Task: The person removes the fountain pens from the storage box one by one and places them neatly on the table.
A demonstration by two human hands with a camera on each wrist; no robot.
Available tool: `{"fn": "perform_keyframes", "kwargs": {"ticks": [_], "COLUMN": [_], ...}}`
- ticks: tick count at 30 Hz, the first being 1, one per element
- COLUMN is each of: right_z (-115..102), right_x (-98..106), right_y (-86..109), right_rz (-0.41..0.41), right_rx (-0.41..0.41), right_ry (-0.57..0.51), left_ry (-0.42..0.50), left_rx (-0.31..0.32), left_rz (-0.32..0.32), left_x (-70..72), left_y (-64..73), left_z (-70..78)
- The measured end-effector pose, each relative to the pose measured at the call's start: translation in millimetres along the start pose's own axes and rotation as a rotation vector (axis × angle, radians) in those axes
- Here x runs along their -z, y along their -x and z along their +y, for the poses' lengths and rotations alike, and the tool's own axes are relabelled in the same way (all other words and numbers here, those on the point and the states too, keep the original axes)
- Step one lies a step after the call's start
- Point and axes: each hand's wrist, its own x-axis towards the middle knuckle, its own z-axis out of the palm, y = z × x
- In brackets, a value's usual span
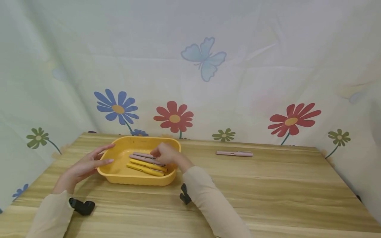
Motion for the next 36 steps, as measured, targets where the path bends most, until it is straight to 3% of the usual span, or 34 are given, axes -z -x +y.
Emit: {"fn": "perform_keyframes", "kwargs": {"ticks": [7,14,23,32,36], "right_z": [2.2,7.4,7.1,2.5,-4.9], "right_x": [-1.7,-8.6,-14.5,-10.0,-0.1], "right_y": [-6.4,-18.3,-24.0,-20.0,-14.5], "right_rz": [0.031,0.105,0.103,0.119,0.155], "right_rx": [-0.033,-0.046,-0.146,-0.156,-0.090], "right_ry": [0.055,0.217,0.438,0.432,0.430], "left_ry": [0.016,-0.002,-0.016,-0.007,-0.001], "left_rx": [-0.014,0.005,-0.003,-0.003,0.005], "left_rz": [-0.010,0.007,0.008,0.000,-0.001], "left_x": [-2.1,-1.5,-2.8,-3.7,-2.7], "left_y": [0.2,1.4,3.0,3.5,2.2], "left_z": [0.3,1.6,3.2,4.2,4.1]}}
